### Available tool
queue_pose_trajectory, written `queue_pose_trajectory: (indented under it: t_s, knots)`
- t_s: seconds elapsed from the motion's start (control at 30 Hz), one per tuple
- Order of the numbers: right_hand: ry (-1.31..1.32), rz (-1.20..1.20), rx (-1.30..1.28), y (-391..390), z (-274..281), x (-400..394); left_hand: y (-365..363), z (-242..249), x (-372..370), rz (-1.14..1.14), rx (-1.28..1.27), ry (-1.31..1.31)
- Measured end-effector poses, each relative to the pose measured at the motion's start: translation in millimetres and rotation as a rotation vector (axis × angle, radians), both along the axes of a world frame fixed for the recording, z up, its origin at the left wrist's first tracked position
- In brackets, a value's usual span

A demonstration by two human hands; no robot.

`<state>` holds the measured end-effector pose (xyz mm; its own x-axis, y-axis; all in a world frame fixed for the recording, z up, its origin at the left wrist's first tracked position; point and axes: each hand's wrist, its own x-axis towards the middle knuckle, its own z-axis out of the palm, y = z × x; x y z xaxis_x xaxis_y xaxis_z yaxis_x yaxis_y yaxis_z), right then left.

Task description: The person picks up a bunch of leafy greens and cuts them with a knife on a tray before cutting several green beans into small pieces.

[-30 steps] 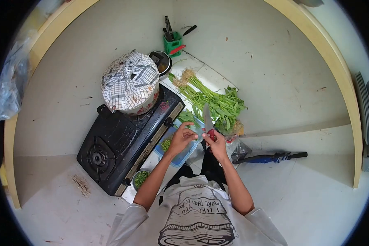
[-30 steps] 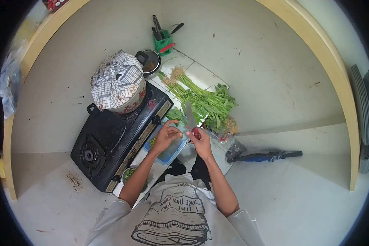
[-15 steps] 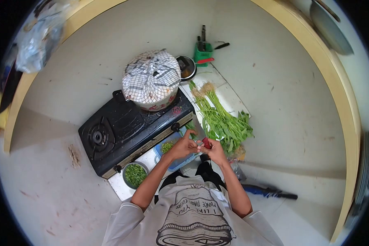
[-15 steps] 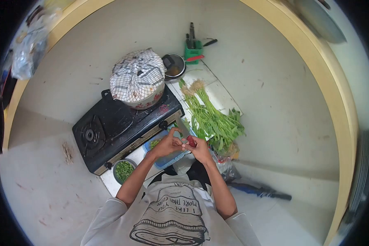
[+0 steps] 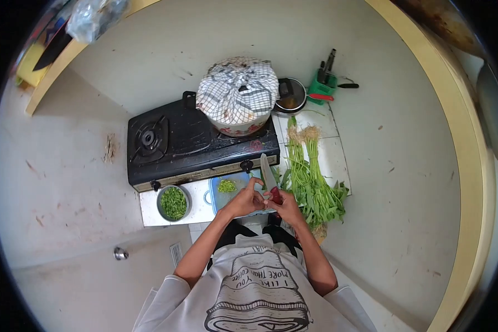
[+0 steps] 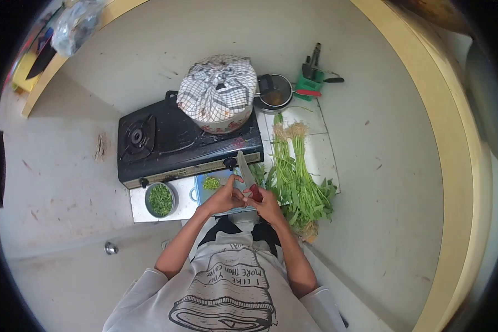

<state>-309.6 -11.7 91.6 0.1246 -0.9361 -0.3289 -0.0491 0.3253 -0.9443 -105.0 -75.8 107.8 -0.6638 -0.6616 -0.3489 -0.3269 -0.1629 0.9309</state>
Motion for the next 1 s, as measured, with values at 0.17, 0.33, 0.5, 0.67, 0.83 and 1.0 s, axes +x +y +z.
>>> queue_pose_trajectory:
  t_s: [0.17, 0.33, 0.5, 0.67, 0.83, 1.0]
  knots:
    - [0.042, 0.113, -0.049, 0, -10, -1, 27, -1, -3, 0.167, -0.014, -0.065]
    - [0.081, 0.242, -0.071, -2, -17, 4, 45, 2, 4, 0.254, -0.072, -0.19]
    - [0.137, 0.29, -0.03, -13, -21, 24, 48, 8, 18, 0.298, -0.177, -0.23]
    - [0.18, 0.291, -0.081, -26, -14, 47, 39, -1, 40, 0.332, -0.223, -0.16]
    - [0.006, 0.27, -0.071, -31, -14, 68, 26, 4, 60, 0.312, -0.158, -0.211]
    - [-0.058, 0.335, 0.136, -37, -6, 77, 18, -21, 81, 0.321, -0.188, -0.009]
